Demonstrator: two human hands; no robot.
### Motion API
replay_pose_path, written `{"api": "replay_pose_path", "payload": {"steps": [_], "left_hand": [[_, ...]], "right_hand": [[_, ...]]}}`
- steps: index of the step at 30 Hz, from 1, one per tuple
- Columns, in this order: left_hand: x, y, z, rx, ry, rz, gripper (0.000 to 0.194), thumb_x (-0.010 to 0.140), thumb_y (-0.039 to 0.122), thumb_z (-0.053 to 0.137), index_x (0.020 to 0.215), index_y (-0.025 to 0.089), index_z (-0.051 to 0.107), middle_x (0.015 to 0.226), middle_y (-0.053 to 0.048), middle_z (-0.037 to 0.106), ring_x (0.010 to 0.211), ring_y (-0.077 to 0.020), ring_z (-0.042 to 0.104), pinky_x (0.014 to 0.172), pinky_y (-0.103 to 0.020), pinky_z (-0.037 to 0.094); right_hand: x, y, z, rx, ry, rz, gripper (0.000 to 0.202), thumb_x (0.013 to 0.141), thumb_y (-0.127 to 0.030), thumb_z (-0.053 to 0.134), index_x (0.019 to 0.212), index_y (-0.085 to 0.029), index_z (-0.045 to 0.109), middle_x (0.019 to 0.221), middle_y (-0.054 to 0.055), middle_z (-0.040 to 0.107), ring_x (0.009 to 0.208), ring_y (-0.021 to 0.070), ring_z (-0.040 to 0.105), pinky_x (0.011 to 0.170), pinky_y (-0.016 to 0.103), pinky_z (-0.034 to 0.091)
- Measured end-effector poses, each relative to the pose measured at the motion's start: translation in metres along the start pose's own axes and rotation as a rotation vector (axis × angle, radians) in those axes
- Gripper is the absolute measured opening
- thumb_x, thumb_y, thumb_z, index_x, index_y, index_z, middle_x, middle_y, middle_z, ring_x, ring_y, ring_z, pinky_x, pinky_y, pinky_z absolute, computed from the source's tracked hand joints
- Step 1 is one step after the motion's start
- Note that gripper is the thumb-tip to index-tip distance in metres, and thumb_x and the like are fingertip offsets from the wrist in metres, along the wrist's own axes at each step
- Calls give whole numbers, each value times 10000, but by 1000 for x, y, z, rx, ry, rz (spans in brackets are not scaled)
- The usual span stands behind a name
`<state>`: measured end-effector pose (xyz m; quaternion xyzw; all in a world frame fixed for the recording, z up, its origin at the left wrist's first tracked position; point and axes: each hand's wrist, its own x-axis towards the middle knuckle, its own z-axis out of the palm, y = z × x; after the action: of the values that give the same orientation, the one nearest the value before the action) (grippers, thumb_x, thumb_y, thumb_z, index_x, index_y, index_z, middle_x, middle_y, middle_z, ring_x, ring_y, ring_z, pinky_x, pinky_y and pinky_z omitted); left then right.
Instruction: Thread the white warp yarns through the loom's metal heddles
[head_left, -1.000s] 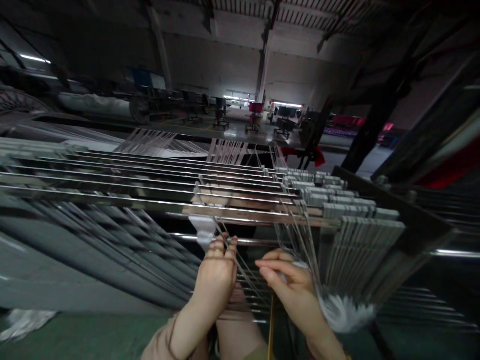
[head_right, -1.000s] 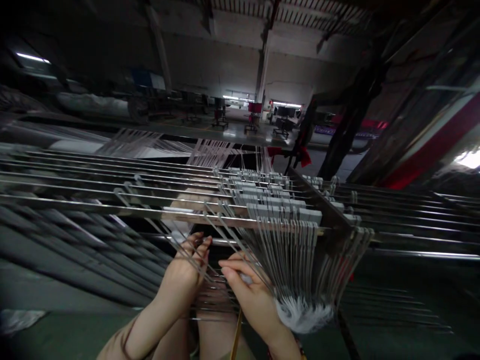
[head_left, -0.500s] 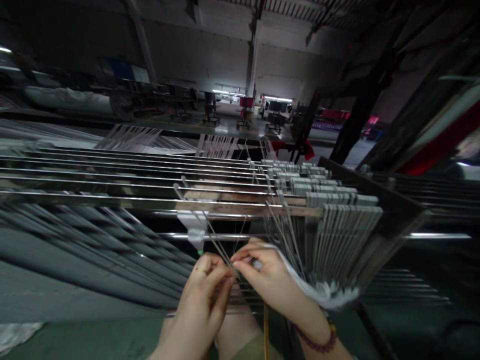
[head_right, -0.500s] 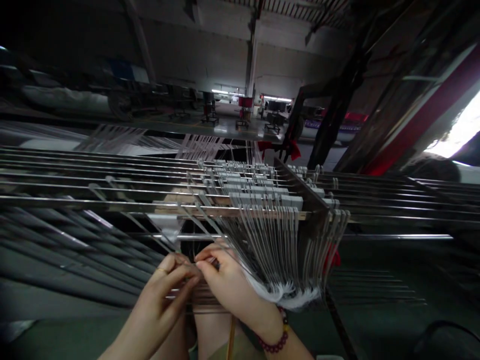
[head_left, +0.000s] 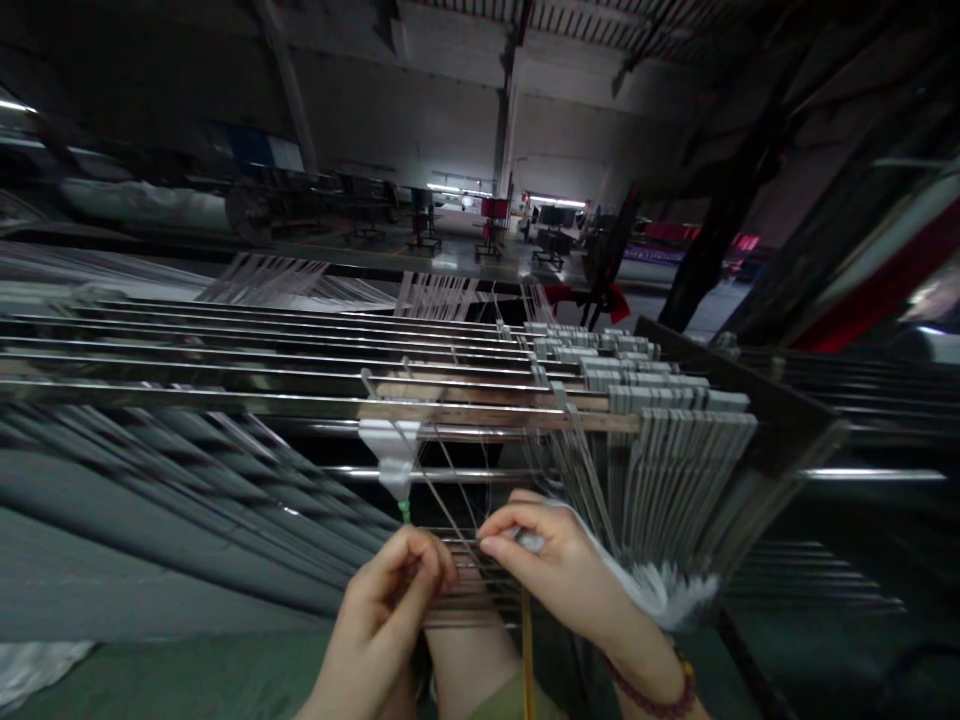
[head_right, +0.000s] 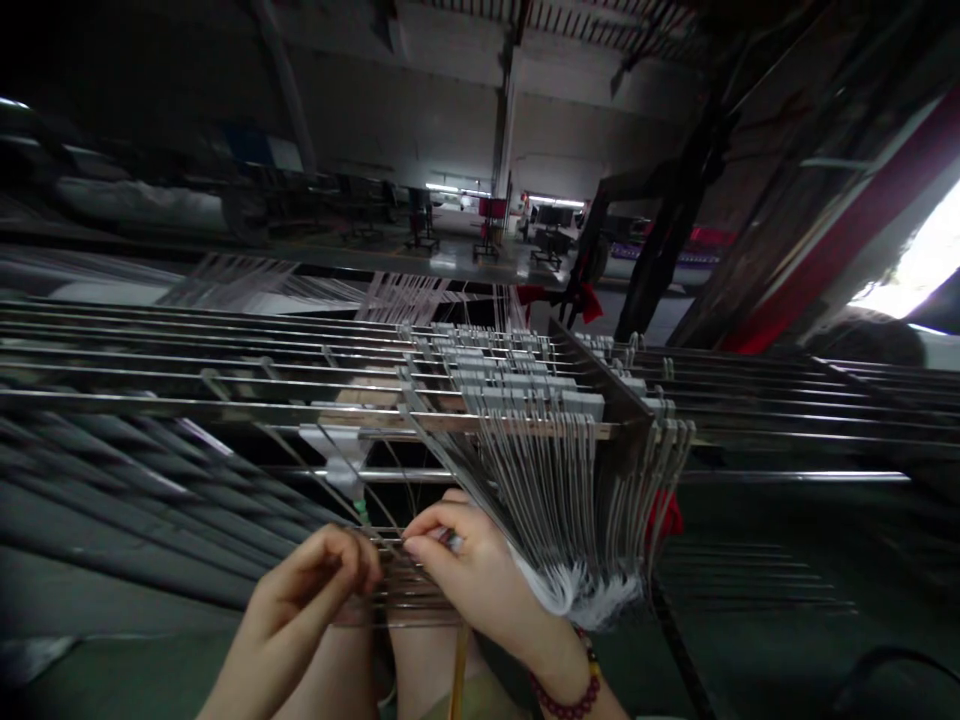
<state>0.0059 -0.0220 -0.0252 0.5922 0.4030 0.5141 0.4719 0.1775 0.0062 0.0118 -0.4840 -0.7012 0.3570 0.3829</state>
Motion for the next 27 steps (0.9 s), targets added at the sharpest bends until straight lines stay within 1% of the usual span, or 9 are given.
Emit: {"api": "replay_pose_path", "payload": {"steps": [3,5,9,13,16,18,20,24,27], "left_hand": [[9,-2,-5,-117,103,15,107,863,203,531,757,214,523,745,7,589,710,-143,563,669,-233,452],[19,-8,-5,-61,166,18,22,853,222,549,834,212,549,878,-23,626,792,-163,599,737,-266,466],[54,-29,-3,81,261,56,149,777,274,623,884,175,595,1062,-93,600,1011,-234,575,888,-351,434],[68,-23,-6,-13,183,-38,223,765,293,623,921,144,571,818,-65,662,692,-187,636,614,-295,504],[45,-1,-9,-191,44,-220,180,786,287,625,885,143,583,571,14,612,472,-107,536,462,-201,410],[20,11,-7,-291,-118,-318,156,812,314,610,808,159,587,532,17,605,453,-95,513,461,-193,398],[-3,13,0,-227,-226,-318,178,823,334,599,765,166,597,580,-12,633,515,-120,552,509,-218,430],[-34,-12,7,-20,-118,-252,223,860,349,541,756,167,618,659,-32,628,617,-156,591,576,-251,475],[-45,-40,-8,134,1,-185,180,900,299,476,898,191,620,785,-47,678,728,-181,643,662,-282,517]], "right_hand": [[-7,1,-5,52,113,-5,64,775,-106,647,751,-164,662,733,-19,590,701,112,577,681,217,419],[-12,0,-6,103,193,-102,62,795,-130,636,806,-184,665,751,-23,601,710,109,571,682,216,417],[-20,-1,-4,52,199,-215,176,848,-128,573,923,-220,703,768,-6,584,782,128,557,727,242,404],[-23,-3,-3,-47,74,-84,192,871,-143,552,946,-225,709,771,-2,543,765,134,556,695,257,399],[-17,-8,-1,-86,8,-71,200,867,-130,560,945,-236,711,784,-7,564,780,133,561,719,253,407],[-9,-12,2,-78,-40,-101,190,846,-97,577,905,-213,715,769,-9,587,787,130,564,748,245,410],[-1,-16,6,-46,-101,-116,165,825,-66,588,841,-180,706,759,-8,602,780,126,572,747,233,415],[-2,-12,8,11,-99,-24,116,809,-82,611,774,-179,665,739,-16,602,718,121,575,678,228,424],[-26,6,0,156,84,27,132,774,-122,675,826,-244,673,739,-26,610,703,125,568,667,240,435]]}}
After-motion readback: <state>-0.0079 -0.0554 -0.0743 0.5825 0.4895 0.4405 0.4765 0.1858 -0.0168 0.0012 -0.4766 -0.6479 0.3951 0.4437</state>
